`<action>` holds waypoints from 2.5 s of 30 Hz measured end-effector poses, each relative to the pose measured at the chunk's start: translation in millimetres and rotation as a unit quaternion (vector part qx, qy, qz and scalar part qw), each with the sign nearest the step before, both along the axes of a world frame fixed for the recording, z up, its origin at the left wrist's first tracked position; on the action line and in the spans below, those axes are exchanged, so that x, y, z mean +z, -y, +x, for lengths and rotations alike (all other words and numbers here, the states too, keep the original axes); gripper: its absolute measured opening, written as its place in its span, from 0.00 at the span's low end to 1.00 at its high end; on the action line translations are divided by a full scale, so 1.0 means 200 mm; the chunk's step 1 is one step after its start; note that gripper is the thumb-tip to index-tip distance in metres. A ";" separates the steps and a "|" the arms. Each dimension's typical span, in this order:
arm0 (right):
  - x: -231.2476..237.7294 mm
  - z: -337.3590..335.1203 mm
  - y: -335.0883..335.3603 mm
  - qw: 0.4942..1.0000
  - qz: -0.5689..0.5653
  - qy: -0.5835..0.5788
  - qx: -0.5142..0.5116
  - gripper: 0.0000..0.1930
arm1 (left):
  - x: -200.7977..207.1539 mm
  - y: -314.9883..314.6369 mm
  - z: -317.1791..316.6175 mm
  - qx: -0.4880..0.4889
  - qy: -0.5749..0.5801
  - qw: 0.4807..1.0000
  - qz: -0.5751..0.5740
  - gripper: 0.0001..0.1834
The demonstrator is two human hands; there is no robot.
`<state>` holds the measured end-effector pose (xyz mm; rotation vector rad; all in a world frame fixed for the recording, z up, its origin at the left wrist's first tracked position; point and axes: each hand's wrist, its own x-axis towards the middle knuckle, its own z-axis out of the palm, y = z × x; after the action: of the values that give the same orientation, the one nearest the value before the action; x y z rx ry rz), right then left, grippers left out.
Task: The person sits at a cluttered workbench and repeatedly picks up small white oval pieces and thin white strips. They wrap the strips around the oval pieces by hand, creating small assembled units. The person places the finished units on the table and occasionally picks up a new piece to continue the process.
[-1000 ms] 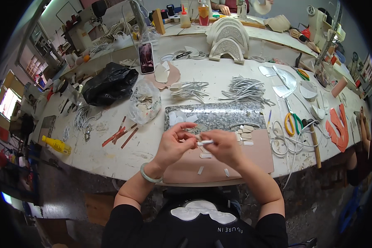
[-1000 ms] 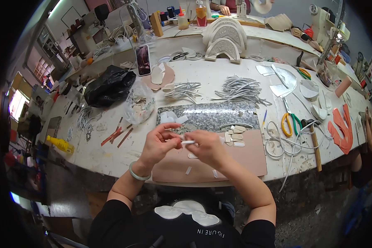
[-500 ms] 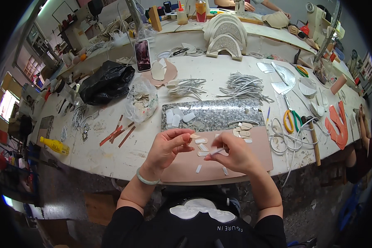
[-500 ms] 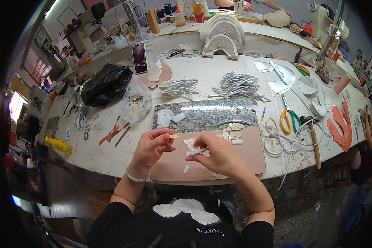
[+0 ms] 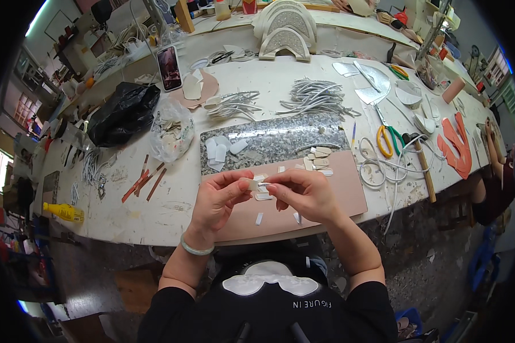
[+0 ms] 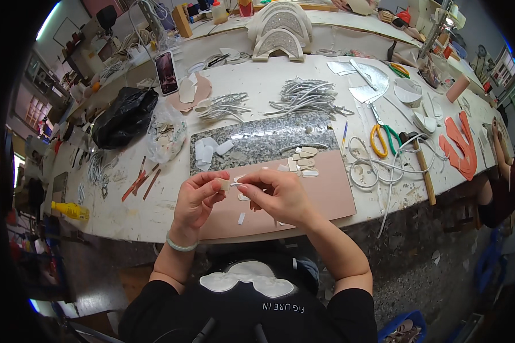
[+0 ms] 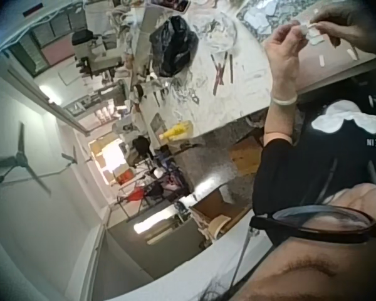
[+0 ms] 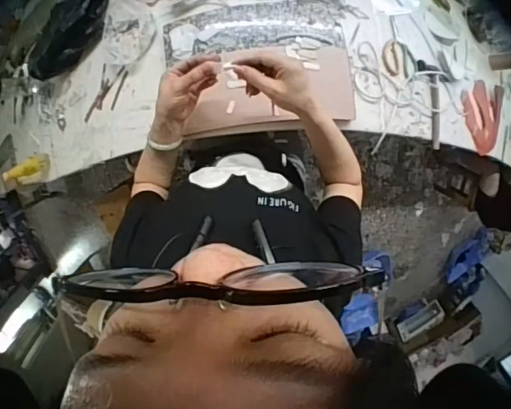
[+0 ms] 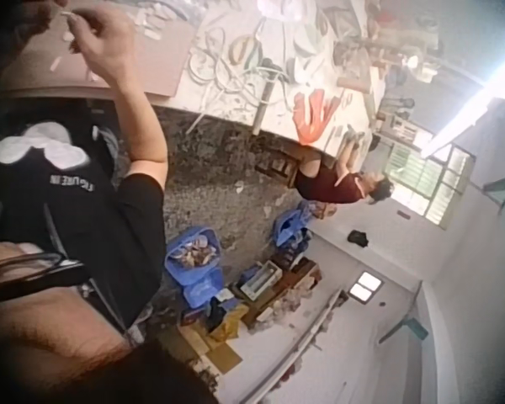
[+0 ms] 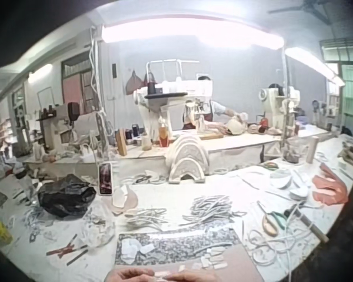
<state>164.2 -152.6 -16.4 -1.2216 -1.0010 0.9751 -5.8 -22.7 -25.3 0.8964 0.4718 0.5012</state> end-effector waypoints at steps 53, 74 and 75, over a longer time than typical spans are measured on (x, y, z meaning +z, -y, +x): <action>-0.01 0.02 0.01 0.995 -0.029 0.091 0.026 0.09 | -0.05 -0.10 -0.01 0.093 -0.165 0.961 0.202 0.12; -0.01 0.01 -0.05 0.995 -0.093 0.002 0.040 0.10 | -0.14 -0.35 0.06 0.127 -0.185 0.897 0.382 0.06; -0.04 0.01 -0.05 0.997 -0.071 -0.012 0.040 0.10 | -0.09 -0.30 0.07 0.106 -0.142 0.943 0.283 0.08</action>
<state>166.2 -142.6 -23.9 -1.2910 -0.9810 1.1361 7.6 37.6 -43.5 1.4947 0.7090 0.7268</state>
